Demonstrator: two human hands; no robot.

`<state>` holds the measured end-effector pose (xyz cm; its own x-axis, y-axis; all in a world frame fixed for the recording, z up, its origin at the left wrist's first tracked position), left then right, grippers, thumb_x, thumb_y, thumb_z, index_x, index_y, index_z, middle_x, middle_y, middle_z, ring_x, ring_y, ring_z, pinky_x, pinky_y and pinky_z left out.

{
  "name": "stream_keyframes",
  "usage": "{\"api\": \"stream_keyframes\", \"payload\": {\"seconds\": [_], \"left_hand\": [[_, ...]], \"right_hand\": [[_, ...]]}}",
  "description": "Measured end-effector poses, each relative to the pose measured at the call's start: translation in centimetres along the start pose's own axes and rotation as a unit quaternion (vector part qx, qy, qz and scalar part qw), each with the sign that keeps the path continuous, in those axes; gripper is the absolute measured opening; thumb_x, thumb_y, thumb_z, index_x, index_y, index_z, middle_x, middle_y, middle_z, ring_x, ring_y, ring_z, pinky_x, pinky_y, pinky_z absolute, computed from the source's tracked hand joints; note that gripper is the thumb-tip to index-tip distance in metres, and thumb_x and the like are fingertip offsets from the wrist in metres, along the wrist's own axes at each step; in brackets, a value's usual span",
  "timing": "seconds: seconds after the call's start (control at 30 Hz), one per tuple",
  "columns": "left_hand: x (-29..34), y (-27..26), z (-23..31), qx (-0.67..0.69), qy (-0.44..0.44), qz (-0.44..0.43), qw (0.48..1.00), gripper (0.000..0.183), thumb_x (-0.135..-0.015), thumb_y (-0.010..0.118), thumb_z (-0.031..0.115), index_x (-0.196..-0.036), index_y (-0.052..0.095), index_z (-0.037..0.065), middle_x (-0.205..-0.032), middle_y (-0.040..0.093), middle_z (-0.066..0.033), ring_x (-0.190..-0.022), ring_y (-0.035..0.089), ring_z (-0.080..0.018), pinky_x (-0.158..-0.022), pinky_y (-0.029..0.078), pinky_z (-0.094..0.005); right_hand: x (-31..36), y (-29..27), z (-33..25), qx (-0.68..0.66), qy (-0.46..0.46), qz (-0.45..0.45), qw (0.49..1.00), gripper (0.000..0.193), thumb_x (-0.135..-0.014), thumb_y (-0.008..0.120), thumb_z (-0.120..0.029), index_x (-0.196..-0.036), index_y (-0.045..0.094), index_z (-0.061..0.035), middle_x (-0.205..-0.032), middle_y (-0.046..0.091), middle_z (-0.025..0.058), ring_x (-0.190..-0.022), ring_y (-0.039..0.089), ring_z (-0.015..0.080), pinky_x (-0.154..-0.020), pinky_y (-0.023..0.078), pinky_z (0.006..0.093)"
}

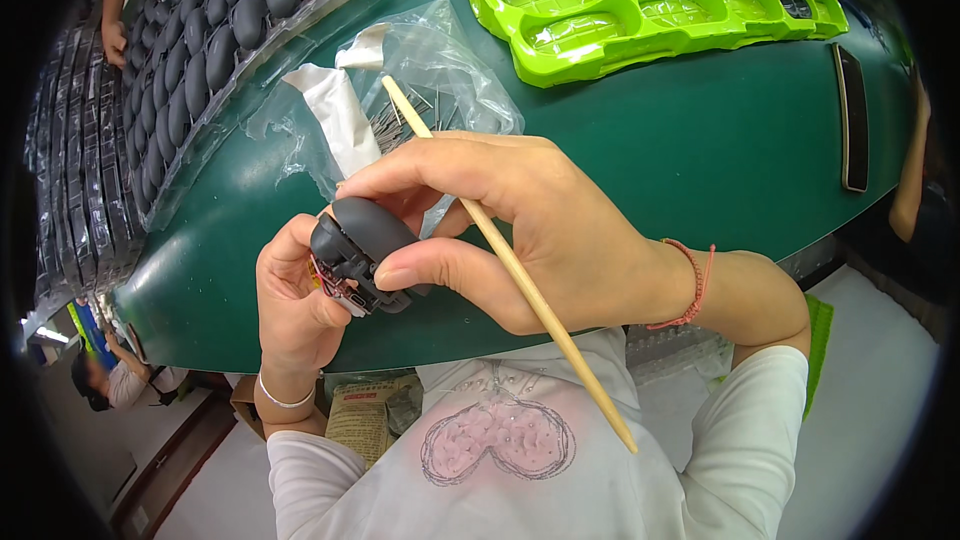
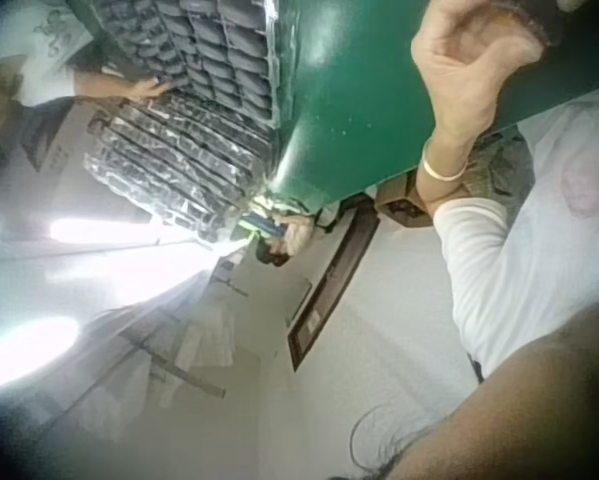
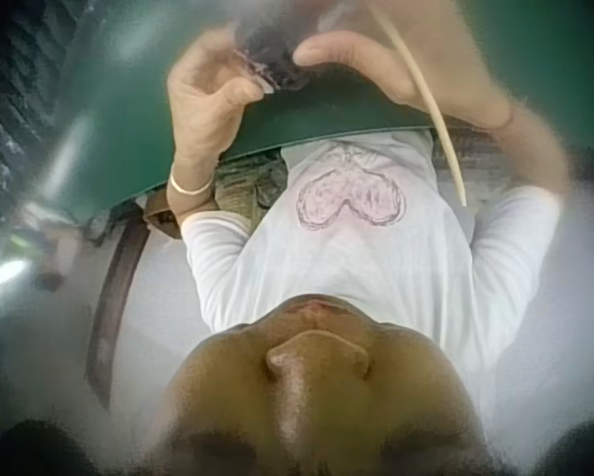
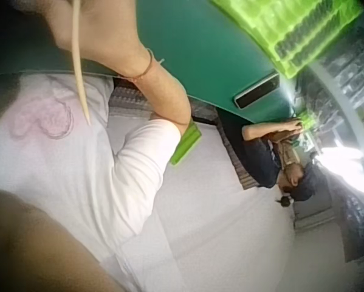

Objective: The person assembles small electronic devices, likely wireless earbuds, at a workstation. They use a wooden stick to manipulate internal components and wires, then place the assembled units into a green plastic tray. The process involves picking up parts, aligning them, and securing them within the casing.

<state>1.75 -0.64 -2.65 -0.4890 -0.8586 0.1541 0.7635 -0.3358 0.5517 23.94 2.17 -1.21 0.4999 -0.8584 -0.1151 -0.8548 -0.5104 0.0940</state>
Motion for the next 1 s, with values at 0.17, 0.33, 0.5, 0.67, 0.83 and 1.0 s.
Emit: {"api": "stream_keyframes", "payload": {"seconds": [0.17,0.33,0.5,0.67,0.83,1.0], "left_hand": [[-0.1,0.8,0.0,0.004,0.019,0.038,0.999,0.042,-0.068,0.075,-0.014,-0.107,0.061,-0.005,-0.108,0.058,-0.0144,-0.102,0.061,-0.023,-0.088,0.055,-0.0365],[0.0,0.5,0.1,-0.058,0.06,0.03,0.996,0.041,-0.065,0.072,-0.021,-0.102,0.062,-0.006,-0.101,0.06,-0.0174,-0.094,0.064,-0.0242,-0.081,0.059,-0.0352],[0.0,0.9,0.6,-0.128,0.079,0.033,0.988,0.04,-0.064,0.076,-0.017,-0.1,0.063,-0.005,-0.099,0.06,-0.0176,-0.089,0.065,-0.0227,-0.078,0.06,-0.0327],[-0.9,3.2,2.0,-0.345,0.163,0.061,0.922,0.049,-0.06,0.085,-0.001,-0.105,0.063,-0.002,-0.097,0.06,-0.0132,-0.084,0.061,-0.0184,-0.071,0.057,-0.027],[-0.5,2.7,2.0,-0.52,0.174,-0.036,0.835,0.055,-0.053,0.093,0.012,-0.097,0.061,0.005,-0.096,0.06,-0.0118,-0.084,0.06,-0.0174,-0.068,0.049,-0.0275],[0.1,2.3,2.2,-0.479,0.167,-0.005,0.862,0.053,-0.054,0.092,0.006,-0.094,0.057,0.004,-0.093,0.06,-0.0128,-0.084,0.061,-0.0181,-0.069,0.052,-0.0285]], "right_hand": [[0.0,-0.1,0.5,0.012,-0.022,-0.006,1.0,0.044,-0.077,0.075,-0.005,-0.118,0.061,0.0018,-0.106,0.063,0.0147,-0.093,0.064,0.0188,-0.078,0.058,0.0292],[0.1,0.3,0.5,0.006,-0.037,-0.004,0.999,0.043,-0.078,0.075,-0.006,-0.118,0.061,0.0033,-0.105,0.063,0.0158,-0.091,0.064,0.0184,-0.077,0.058,0.0292],[0.1,0.4,1.0,-0.007,-0.038,-0.009,0.999,0.042,-0.077,0.076,-0.006,-0.116,0.062,0.0037,-0.102,0.065,0.0149,-0.088,0.065,0.0175,-0.072,0.058,0.0277],[0.2,0.3,0.0,0.011,0.034,-0.04,0.999,0.029,-0.077,0.076,-0.007,-0.103,0.064,0.001,-0.09,0.069,0.0094,-0.078,0.067,0.0151,-0.068,0.054,0.0267],[0.5,0.1,-0.2,0.073,0.094,-0.095,0.988,0.03,-0.073,0.081,-0.01,-0.095,0.065,0.0007,-0.093,0.069,0.0098,-0.081,0.068,0.0138,-0.065,0.057,0.0235],[0.4,0.8,0.0,0.103,-0.011,-0.067,0.992,0.037,-0.077,0.078,-0.022,-0.1,0.06,-0.0005,-0.082,0.067,0.0107,-0.062,0.065,0.0182,-0.056,0.05,0.0276]]}}
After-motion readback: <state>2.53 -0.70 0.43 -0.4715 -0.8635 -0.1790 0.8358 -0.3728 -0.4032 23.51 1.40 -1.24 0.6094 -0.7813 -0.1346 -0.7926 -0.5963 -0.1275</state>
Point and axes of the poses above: each hand's wrist, its own x-axis away from the middle knuckle, its own y-axis out of the palm, z = x × y, the point moved 1 cm from there along -x, towards the middle knuckle
